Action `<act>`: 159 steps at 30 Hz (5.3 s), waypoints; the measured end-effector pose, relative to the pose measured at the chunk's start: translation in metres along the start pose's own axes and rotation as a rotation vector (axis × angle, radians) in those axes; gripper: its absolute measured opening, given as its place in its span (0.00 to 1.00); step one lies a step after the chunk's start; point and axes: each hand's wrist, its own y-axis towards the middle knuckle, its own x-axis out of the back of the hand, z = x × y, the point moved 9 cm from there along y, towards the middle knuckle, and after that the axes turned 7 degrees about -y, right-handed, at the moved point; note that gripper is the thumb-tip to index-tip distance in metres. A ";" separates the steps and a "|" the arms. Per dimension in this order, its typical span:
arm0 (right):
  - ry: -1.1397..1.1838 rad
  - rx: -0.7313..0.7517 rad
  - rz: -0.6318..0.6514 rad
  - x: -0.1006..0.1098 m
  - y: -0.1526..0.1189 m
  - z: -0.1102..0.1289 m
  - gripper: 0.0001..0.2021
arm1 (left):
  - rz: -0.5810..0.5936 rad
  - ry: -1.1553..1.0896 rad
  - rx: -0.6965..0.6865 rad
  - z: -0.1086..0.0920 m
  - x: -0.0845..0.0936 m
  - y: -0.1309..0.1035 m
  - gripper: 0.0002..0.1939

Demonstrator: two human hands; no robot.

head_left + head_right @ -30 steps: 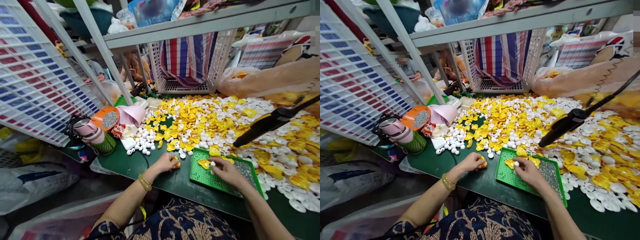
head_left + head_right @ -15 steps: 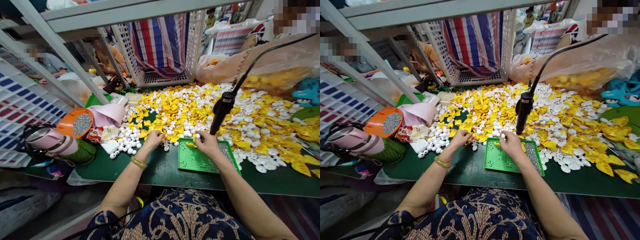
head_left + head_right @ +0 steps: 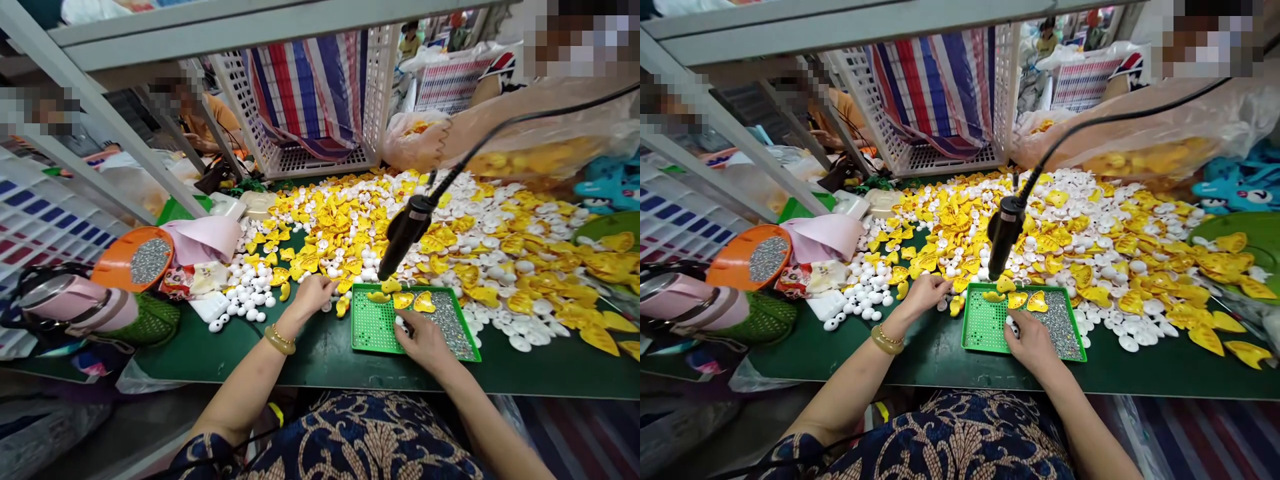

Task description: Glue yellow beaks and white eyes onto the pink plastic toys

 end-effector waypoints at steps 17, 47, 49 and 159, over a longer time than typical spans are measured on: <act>0.053 0.174 -0.174 0.017 -0.005 0.020 0.14 | -0.234 0.230 -0.098 -0.018 0.018 0.020 0.09; 0.043 0.112 -0.170 0.017 -0.006 0.007 0.16 | -0.355 0.449 0.100 0.019 0.018 -0.039 0.15; 0.043 0.119 -0.177 0.018 -0.006 0.007 0.16 | -0.294 0.503 0.100 0.015 0.011 -0.025 0.12; 0.972 -0.280 -0.208 0.032 -0.021 0.013 0.16 | 0.022 -0.677 -0.457 -0.106 -0.068 -0.075 0.10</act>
